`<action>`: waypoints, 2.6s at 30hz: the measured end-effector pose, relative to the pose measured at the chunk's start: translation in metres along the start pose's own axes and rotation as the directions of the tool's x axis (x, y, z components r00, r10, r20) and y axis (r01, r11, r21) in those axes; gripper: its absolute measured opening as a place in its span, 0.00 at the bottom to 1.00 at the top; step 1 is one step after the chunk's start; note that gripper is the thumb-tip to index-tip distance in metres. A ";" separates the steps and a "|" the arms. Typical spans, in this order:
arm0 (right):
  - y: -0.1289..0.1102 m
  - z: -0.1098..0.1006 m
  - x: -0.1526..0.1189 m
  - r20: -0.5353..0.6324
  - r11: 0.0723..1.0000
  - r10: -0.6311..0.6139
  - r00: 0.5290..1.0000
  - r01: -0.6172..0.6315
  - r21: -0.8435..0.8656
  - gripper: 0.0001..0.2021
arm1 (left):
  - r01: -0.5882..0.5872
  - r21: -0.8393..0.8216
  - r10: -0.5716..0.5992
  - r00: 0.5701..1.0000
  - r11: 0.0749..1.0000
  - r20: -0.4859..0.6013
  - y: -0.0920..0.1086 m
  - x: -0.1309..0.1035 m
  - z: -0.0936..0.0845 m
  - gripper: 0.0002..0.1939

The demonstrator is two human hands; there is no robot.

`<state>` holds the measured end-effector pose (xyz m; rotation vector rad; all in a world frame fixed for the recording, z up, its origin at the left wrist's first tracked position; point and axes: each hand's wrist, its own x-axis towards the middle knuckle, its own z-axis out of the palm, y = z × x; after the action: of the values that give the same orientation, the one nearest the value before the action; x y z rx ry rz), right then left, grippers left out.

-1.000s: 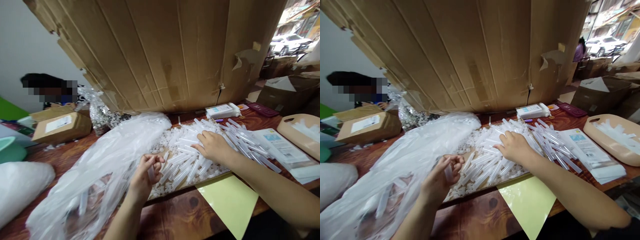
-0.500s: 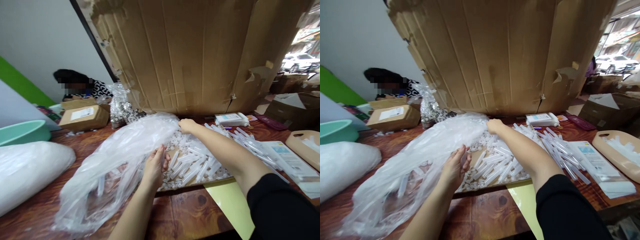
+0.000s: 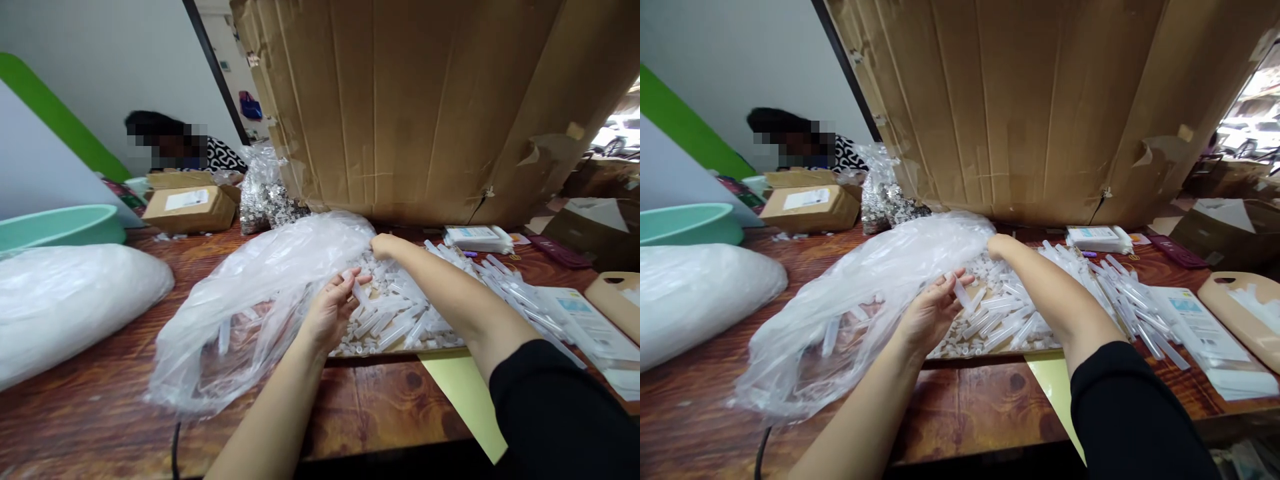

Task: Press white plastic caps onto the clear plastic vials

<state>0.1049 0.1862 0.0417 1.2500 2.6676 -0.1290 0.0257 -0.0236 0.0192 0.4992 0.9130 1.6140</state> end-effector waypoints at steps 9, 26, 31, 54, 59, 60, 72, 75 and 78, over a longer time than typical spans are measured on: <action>0.020 -0.008 -0.075 -0.374 0.954 -0.126 0.919 0.215 0.207 0.14 | -0.059 -0.008 0.059 0.997 0.998 0.058 -0.002 -0.002 0.004 0.24; 0.020 0.057 -0.174 -0.877 0.403 -0.075 0.475 0.819 0.409 0.04 | 0.112 -0.084 -0.115 0.993 0.990 -0.025 -0.020 -0.007 0.015 0.10; 0.016 0.066 -0.184 -0.816 0.553 -0.016 0.577 0.685 0.474 0.12 | 0.088 -0.022 -0.087 0.995 0.996 0.038 -0.025 -0.007 0.015 0.21; 0.001 0.064 -0.193 -0.538 0.395 0.032 0.842 0.483 0.781 0.07 | -0.035 0.230 0.016 0.996 0.973 0.086 -0.031 -0.012 0.017 0.21; 0.001 0.056 -0.193 0.106 -0.209 -0.183 0.977 -0.144 0.967 0.17 | -0.403 0.520 0.319 0.915 0.753 0.248 -0.024 -0.032 0.018 0.12; 0.002 0.055 -0.193 0.150 -0.276 -0.261 0.954 -0.223 0.935 0.16 | -0.429 0.555 0.334 0.903 0.713 0.270 -0.022 -0.036 0.018 0.12; -0.003 0.057 -0.190 0.011 -0.153 -0.189 0.982 -0.041 0.987 0.21 | -0.416 0.610 0.321 0.909 0.674 0.266 -0.012 -0.027 0.018 0.11; -0.003 0.061 -0.190 -0.024 -0.043 -0.184 0.983 0.016 0.999 0.23 | -0.406 0.641 0.304 0.914 0.651 0.270 -0.012 -0.023 0.015 0.10; 0.002 0.065 -0.186 -0.301 0.299 -0.012 0.954 0.290 0.909 0.19 | -0.407 0.661 0.291 0.913 0.630 0.284 -0.015 -0.012 0.009 0.17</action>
<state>0.2317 0.0370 0.0173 1.2085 2.8770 -2.0100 0.0448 -0.0318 0.0151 1.4098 1.3866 1.4786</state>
